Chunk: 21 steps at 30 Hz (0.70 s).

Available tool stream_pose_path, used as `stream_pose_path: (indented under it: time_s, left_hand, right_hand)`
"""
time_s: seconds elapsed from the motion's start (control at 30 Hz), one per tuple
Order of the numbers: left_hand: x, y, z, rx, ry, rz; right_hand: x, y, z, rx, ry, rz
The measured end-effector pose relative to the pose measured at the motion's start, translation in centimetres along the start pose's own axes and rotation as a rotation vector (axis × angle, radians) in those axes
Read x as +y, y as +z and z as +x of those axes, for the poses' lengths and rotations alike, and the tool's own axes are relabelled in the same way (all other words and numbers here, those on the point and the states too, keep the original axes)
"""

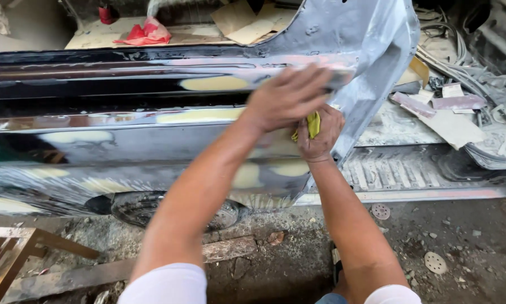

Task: The person scrubs the side panel of a car using a yellow cloth and a black scrubbing block. They wipe the surface repeatedly, then dip the cloth into a green bucket of water to rinse it before continuing.

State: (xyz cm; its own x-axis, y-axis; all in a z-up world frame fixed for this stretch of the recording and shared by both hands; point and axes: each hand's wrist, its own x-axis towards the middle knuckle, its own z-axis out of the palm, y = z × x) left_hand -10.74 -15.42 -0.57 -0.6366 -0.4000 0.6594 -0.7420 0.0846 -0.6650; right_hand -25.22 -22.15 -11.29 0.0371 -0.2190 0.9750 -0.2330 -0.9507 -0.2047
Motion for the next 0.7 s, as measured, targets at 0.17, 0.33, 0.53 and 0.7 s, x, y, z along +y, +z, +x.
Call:
stream_pose_path:
  time_s: [0.17, 0.33, 0.53, 0.7]
  left_hand:
    - [-6.9, -9.7, -13.5, -0.101, -0.176, 0.119]
    - [-8.5, -12.2, -15.4, -0.146, -0.264, 0.242]
    - [-1.8, -3.2, -4.4, -0.004, -0.156, -0.102]
    - [0.3, -1.9, 1.4, -0.003, -0.026, -0.180]
  right_hand:
    - [-0.7, -0.1, 0.3, -0.012, 0.007, 0.038]
    - [-1.3, 0.2, 0.6, 0.021, 0.015, -0.003]
    - [-0.8, 0.2, 0.3, 0.026, 0.026, -0.005]
    - [-0.2, 0.4, -0.3, 0.037, -0.035, -0.033]
